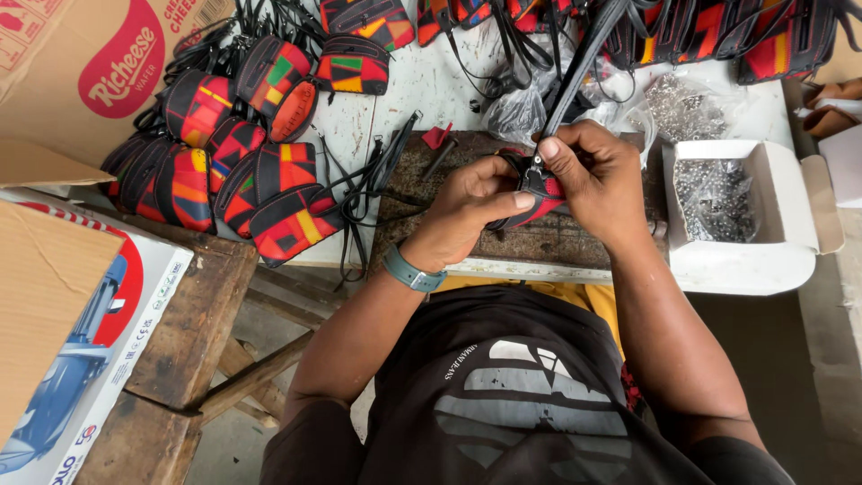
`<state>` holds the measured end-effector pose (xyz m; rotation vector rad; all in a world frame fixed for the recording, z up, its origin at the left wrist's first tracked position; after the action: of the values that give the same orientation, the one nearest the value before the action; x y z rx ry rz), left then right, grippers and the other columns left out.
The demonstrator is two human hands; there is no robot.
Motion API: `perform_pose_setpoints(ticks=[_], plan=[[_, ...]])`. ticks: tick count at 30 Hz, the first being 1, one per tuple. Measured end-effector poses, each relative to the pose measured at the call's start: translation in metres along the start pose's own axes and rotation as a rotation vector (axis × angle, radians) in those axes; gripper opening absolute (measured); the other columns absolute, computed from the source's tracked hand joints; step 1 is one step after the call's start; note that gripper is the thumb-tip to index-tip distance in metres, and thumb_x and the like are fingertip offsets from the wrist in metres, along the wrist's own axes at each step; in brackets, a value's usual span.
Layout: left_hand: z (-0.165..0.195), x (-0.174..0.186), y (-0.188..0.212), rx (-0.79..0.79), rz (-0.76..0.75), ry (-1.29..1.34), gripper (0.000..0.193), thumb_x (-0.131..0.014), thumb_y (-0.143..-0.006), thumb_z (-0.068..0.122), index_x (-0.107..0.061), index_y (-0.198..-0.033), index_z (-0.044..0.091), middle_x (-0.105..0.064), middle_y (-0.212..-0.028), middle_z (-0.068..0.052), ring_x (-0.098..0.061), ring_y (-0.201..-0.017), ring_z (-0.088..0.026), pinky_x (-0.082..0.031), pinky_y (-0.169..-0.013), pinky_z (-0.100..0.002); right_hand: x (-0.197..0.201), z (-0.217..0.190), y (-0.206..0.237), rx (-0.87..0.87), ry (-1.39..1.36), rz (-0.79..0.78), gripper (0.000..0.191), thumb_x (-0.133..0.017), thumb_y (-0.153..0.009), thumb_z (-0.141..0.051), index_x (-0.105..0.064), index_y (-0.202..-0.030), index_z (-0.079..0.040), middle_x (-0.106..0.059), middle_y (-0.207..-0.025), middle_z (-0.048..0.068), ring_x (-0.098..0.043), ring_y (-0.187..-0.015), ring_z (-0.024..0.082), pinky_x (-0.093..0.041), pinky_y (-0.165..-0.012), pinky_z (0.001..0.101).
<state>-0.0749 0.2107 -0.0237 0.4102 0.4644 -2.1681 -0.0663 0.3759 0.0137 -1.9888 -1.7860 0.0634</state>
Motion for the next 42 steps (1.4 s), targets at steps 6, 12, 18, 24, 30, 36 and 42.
perform_pose_setpoints(ticks=[6,12,18,24,30,36,42], plan=[[-0.013,0.020,-0.008,-0.027,0.153,-0.087,0.019,-0.071,-0.096,0.004,-0.069,-0.113,-0.005,-0.074,-0.103,-0.010,-0.068,-0.093,-0.011,-0.056,-0.085,-0.027,0.009,-0.011,0.012,0.038,-0.357,-0.032,0.027,-0.072,-0.101,-0.024,-0.068,-0.120,-0.006,-0.070,-0.114,0.004,-0.065,-0.106,0.009,-0.054,-0.095,0.0240],[-0.018,0.020,-0.012,-0.052,0.128,-0.089,0.016,-0.071,-0.101,0.010,-0.072,-0.111,-0.002,-0.072,-0.102,-0.005,-0.065,-0.090,-0.008,-0.055,-0.081,-0.026,0.011,-0.054,0.047,0.481,0.068,0.090,0.026,-0.087,-0.093,-0.007,-0.069,-0.111,-0.002,-0.063,-0.125,0.015,-0.063,-0.117,0.020,-0.053,-0.099,0.0297],[-0.017,0.017,-0.014,-0.055,0.081,-0.102,0.014,-0.069,-0.102,0.011,-0.071,-0.110,0.000,-0.071,-0.100,-0.001,-0.063,-0.091,-0.006,-0.054,-0.083,-0.024,0.015,-0.065,0.038,0.468,0.097,0.173,0.024,-0.085,-0.092,-0.003,-0.068,-0.108,0.001,-0.064,-0.114,0.012,-0.064,-0.103,0.019,-0.055,-0.087,0.0310],[-0.017,0.018,-0.012,-0.064,0.064,-0.115,0.015,-0.068,-0.103,0.012,-0.071,-0.111,0.000,-0.069,-0.099,0.002,-0.058,-0.090,-0.003,-0.050,-0.082,-0.021,0.008,-0.080,0.043,0.655,0.444,0.142,0.018,-0.082,-0.092,0.006,-0.074,-0.106,-0.004,-0.067,-0.106,0.011,-0.069,-0.096,0.024,-0.056,-0.081,0.0332],[-0.016,0.013,-0.004,-0.075,0.052,-0.099,0.010,-0.069,-0.104,0.009,-0.071,-0.107,-0.001,-0.069,-0.098,0.000,-0.059,-0.089,-0.004,-0.049,-0.080,-0.022,0.003,-0.084,0.043,0.635,0.486,0.151,0.019,-0.083,-0.091,0.006,-0.075,-0.105,-0.003,-0.068,-0.105,0.011,-0.069,-0.094,0.022,-0.056,-0.079,0.0340],[-0.015,0.008,-0.002,-0.099,0.051,-0.174,0.011,-0.070,-0.100,0.007,-0.070,-0.107,-0.001,-0.072,-0.101,-0.002,-0.065,-0.092,-0.006,-0.055,-0.083,-0.024,0.011,-0.089,0.044,0.604,0.312,0.173,0.021,-0.081,-0.085,0.005,-0.068,-0.101,0.003,-0.065,-0.104,0.015,-0.068,-0.091,0.024,-0.056,-0.075,0.0334],[-0.019,0.014,-0.004,-0.081,0.097,-0.152,0.015,-0.071,-0.101,0.006,-0.072,-0.113,-0.003,-0.072,-0.101,-0.004,-0.063,-0.091,-0.007,-0.053,-0.082,-0.025,0.004,-0.082,0.046,0.631,0.448,0.127,0.018,-0.085,-0.090,0.003,-0.076,-0.104,-0.003,-0.067,-0.106,0.011,-0.071,-0.097,0.026,-0.057,-0.080,0.0353]])
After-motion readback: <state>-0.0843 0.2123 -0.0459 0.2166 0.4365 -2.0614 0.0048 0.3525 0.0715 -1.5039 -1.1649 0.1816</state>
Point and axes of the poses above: each hand's wrist, its own y-axis away from the middle knuckle, its own x-axis out of the back of the hand, z = x × y, the point moved 7 cm from there along -y, towards the middle knuckle
